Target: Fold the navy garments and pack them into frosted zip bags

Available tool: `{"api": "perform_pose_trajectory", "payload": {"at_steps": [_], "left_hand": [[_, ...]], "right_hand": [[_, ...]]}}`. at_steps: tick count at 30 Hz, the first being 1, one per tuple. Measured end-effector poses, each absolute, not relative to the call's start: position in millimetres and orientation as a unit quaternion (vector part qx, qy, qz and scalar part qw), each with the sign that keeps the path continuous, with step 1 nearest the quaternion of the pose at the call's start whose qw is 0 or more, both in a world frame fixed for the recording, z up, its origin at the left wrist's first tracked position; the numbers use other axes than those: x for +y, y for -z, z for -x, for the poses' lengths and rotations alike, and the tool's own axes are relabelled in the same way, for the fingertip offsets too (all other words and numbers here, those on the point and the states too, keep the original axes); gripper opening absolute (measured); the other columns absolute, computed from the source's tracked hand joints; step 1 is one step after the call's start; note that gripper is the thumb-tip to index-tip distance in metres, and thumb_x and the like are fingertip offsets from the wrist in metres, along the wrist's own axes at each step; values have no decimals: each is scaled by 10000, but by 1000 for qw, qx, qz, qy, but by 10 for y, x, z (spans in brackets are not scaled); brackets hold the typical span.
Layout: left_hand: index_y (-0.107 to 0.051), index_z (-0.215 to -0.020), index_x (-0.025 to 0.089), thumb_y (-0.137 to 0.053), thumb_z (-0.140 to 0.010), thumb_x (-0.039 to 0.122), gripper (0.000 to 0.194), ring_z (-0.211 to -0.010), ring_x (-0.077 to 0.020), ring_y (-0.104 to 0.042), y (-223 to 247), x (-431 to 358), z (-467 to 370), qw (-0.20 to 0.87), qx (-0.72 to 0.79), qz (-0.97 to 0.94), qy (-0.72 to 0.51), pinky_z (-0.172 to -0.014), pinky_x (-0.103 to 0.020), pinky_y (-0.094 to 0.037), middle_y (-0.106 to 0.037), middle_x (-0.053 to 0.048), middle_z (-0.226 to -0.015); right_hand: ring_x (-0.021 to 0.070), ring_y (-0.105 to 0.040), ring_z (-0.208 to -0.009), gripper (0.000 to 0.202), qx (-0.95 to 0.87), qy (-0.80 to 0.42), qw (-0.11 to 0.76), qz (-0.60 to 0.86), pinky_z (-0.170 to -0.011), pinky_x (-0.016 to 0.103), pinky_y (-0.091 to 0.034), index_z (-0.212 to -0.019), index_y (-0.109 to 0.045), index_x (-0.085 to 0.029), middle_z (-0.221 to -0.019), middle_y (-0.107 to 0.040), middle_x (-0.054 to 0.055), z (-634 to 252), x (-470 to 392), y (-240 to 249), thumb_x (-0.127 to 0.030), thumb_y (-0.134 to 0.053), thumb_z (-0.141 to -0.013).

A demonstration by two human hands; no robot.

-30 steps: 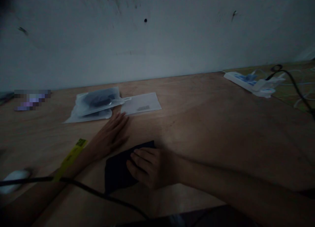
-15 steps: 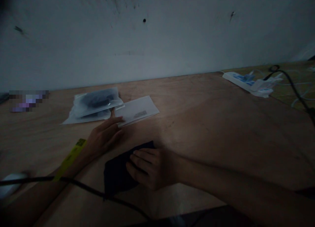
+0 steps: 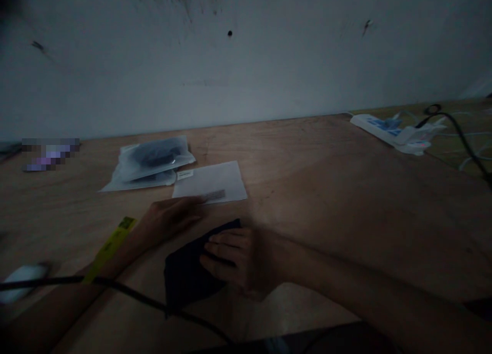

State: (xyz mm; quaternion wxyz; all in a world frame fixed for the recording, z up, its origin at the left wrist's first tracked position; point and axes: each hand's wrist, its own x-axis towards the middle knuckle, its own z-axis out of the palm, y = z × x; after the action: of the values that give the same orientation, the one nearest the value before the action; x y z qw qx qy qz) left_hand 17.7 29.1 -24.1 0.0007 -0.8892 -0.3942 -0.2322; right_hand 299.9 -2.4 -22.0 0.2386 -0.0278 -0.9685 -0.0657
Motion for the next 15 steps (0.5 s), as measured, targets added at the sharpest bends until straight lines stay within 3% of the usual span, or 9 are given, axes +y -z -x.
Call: {"api": "perform_pose_trajectory", "payload": {"at_steps": [6,8,11,15], "left_hand": [[-660,-1161,209,-490,-1011,258,232,-733,-145,-732,220,265,-142,24,-368,897,242,-657,-231,-586,-764,-21,-907],[-643,-1201,208,-480,-1003,213,257,-727,-153,-723,192,217,-125,28,-363,903,226,-655,-244,-586,-755,-27,-884],[-613,-1267,215,-470,-1000,198,304,-924,-204,-732,157,143,-114,24,-343,916,206,-781,-308,-606,-741,-63,-1106],[-592,-1304,203,-448,-1020,188,319,-1072,-218,-704,144,101,-148,29,-317,922,220,-868,-338,-605,-690,-86,-1251]], "right_hand": [[185,-661,-1139,314,-971,86,223,24,-955,317,-567,-1243,-643,-126,-1232,-701,109,-2990,-11,160,-174,-499,-969],[180,-671,-1116,288,-965,98,242,30,-999,350,-548,-1213,-659,-138,-1197,-717,94,-2962,-24,148,-146,-506,-969],[202,-679,-1103,253,-953,116,275,46,-1055,464,-508,-1182,-673,-173,-1158,-733,68,-2920,-37,174,-159,-552,-960],[214,-672,-1122,226,-941,141,307,36,-1036,435,-531,-1148,-689,-183,-1151,-736,60,-2896,-33,234,-214,-593,-945]]}}
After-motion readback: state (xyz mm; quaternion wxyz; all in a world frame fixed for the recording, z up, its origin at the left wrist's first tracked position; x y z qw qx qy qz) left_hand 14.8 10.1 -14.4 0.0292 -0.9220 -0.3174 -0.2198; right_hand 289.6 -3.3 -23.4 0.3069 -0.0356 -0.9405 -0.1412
